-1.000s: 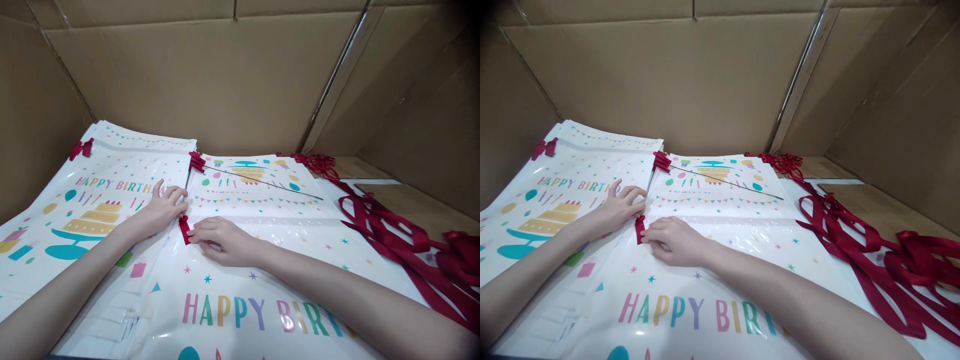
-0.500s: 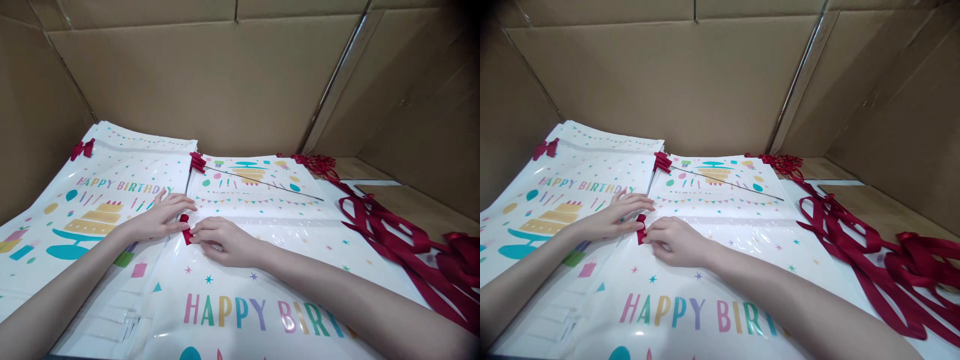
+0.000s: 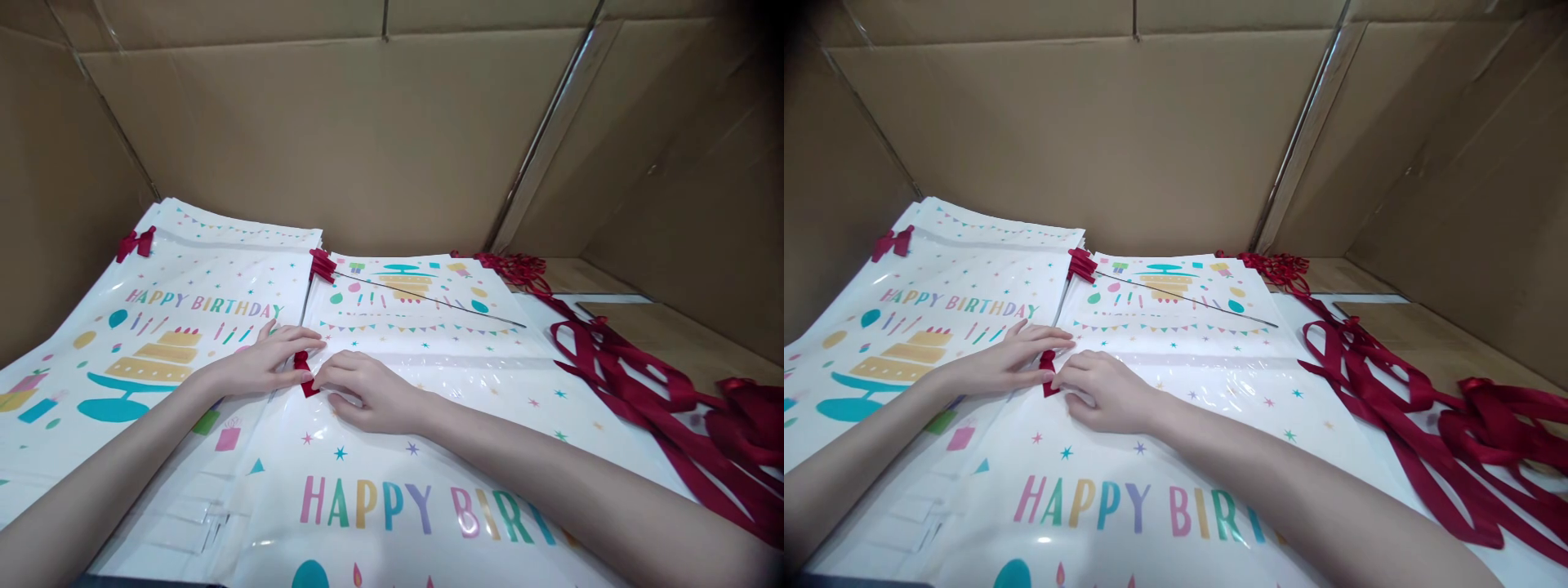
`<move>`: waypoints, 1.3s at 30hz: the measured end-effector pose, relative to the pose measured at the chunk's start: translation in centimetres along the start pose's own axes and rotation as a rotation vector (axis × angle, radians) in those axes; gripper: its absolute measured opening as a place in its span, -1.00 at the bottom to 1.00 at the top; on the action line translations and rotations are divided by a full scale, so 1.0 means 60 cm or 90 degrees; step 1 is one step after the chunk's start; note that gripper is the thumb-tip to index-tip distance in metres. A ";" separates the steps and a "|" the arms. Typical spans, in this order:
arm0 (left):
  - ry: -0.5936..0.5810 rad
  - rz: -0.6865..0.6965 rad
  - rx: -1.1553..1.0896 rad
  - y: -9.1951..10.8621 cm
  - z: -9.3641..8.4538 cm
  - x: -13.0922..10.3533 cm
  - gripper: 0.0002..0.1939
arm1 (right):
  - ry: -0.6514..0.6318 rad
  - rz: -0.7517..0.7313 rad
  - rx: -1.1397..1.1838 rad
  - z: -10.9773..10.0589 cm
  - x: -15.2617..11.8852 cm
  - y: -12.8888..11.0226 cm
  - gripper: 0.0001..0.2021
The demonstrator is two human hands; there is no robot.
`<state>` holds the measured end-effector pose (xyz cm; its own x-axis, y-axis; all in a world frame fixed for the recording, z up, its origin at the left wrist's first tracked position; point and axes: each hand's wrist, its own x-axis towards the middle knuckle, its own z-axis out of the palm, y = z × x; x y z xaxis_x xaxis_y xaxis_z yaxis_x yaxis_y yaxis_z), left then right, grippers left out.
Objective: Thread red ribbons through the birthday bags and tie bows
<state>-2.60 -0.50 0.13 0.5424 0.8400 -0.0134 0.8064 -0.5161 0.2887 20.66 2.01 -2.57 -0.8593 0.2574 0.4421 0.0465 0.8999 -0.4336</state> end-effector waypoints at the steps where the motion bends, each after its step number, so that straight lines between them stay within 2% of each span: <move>1: -0.001 -0.002 0.000 0.001 0.000 0.000 -0.51 | 0.003 -0.006 0.002 0.001 0.000 0.001 -0.76; 19: 0.007 -0.011 0.003 0.004 0.004 -0.003 -0.47 | 0.035 -0.045 0.003 0.011 -0.001 0.010 -0.77; 22: 0.005 -0.021 0.010 0.008 0.004 -0.004 -0.46 | 0.016 -0.040 -0.025 0.000 -0.007 0.006 -0.75; 26: 0.018 -0.020 0.018 0.014 0.002 -0.004 -0.44 | -0.053 0.027 -0.081 -0.042 -0.052 0.004 -0.66; 31: 0.012 -0.022 0.035 0.011 0.001 -0.004 -0.47 | -0.101 0.207 -0.180 -0.124 -0.170 0.027 -0.58; 35: -0.002 -0.023 0.043 -0.001 0.007 -0.006 -0.46 | -0.054 0.349 -0.220 -0.201 -0.268 0.055 -0.59; 39: -0.028 -0.063 0.041 -0.006 0.010 -0.007 -0.42 | -0.005 0.520 -0.237 -0.270 -0.338 0.085 -0.61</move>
<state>-2.95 -0.77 -0.56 0.4675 0.8803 -0.0807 0.8695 -0.4414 0.2218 46.57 7.04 -1.04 -0.4894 0.8661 0.1020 0.8055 0.4938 -0.3277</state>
